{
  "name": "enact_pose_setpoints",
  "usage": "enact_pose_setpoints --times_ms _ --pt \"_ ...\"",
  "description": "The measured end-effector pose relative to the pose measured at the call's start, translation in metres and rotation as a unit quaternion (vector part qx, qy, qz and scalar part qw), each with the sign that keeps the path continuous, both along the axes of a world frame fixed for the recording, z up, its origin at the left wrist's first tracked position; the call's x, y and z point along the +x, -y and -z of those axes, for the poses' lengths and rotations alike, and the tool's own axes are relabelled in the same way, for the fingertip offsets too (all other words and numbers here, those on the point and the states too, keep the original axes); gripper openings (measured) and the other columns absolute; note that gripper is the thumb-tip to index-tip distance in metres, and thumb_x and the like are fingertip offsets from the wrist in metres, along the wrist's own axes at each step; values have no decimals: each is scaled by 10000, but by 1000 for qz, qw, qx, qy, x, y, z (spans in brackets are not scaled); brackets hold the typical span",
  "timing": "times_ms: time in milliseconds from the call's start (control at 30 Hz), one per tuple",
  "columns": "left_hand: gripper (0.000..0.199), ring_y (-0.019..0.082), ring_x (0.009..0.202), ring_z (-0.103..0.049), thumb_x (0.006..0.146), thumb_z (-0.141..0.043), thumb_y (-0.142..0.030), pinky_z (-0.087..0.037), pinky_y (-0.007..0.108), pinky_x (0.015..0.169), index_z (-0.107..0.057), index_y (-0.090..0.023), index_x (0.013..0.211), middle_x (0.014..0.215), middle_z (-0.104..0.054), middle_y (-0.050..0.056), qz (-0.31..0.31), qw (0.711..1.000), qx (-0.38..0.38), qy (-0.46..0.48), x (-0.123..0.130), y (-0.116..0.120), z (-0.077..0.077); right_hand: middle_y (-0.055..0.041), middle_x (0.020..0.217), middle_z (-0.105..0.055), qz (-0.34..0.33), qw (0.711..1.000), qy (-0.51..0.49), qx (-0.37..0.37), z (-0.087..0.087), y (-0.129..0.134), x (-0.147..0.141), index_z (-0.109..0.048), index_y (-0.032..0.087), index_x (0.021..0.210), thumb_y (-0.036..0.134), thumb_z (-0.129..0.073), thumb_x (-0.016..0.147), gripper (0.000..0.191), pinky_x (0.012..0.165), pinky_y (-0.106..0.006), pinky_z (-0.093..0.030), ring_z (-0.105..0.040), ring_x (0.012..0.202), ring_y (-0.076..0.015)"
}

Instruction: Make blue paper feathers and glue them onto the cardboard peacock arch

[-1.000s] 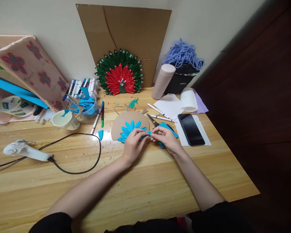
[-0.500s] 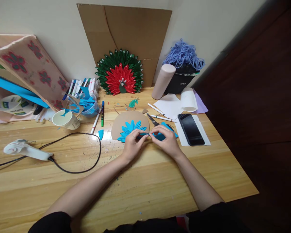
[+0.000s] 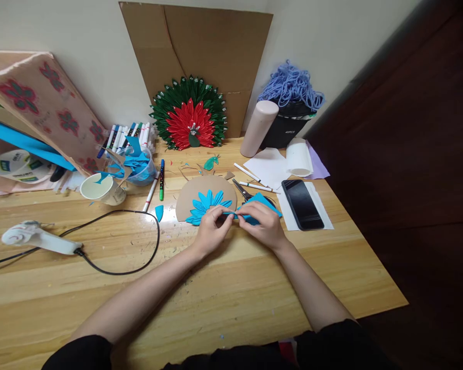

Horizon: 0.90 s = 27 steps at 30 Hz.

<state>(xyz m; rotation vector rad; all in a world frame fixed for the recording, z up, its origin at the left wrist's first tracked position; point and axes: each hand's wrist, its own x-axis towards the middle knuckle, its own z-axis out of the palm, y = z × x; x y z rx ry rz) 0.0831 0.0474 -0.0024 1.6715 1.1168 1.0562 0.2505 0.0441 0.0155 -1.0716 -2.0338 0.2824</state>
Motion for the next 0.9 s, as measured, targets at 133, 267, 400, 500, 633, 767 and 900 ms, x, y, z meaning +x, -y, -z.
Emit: enact_pose_setpoints --times_ms 133,267,400,500,633,767,900 --pt "165 158 736 -581 831 -547 -290 -456 265 687 -637 -152 833 791 -637 49 10 994 -83 76 1 -3 5 -68 852 -679 -17 998 56 36 5 0 3 -637 202 918 108 -551 810 168 708 -299 -523 -630 782 -176" --pt "172 138 676 -566 802 -581 -304 -446 244 665 -624 -146 750 710 -619 22 6 982 -131 133 1 -6 7 -83 869 -689 -25 993 98 62 4 -1 5 -637 186 944 108 -536 827 173 711 -294 -530 -640 792 -178" --pt "196 136 662 -557 797 -589 -324 -437 240 641 -638 -140 749 689 -618 24 3 983 -129 132 0 -6 6 -95 853 -695 -25 987 127 94 0 -1 5 -644 164 934 104 -534 833 161 683 -287 -530 -645 769 -183" --pt "229 145 684 -570 801 -591 -361 -445 247 651 -654 -140 798 729 -636 37 -3 986 -119 117 0 -4 6 -97 842 -696 -27 984 145 104 -1 0 4 -652 158 928 102 -528 837 163 667 -286 -528 -645 759 -185" --pt "230 149 707 -576 811 -586 -364 -453 258 681 -663 -148 787 749 -644 44 -35 992 -85 89 1 -3 6 -83 868 -692 -27 991 110 70 -1 0 2 -650 189 944 120 -530 836 176 704 -304 -530 -639 786 -184" --pt "199 158 748 -589 836 -564 -323 -461 267 688 -678 -163 808 789 -649 54 -46 996 -16 71 0 -2 2 -49 844 -674 17 998 -37 -40 -2 1 -5 -643 218 921 171 -596 798 140 700 -302 -535 -627 772 -170" --pt "155 160 773 -607 837 -574 -254 -469 280 711 -704 -182 879 814 -674 61 -46 995 52 66 -1 -1 -1 -28 794 -668 48 980 -128 -146 -1 3 -11 -641 214 848 207 -605 793 66 650 -281 -534 -630 717 -157"
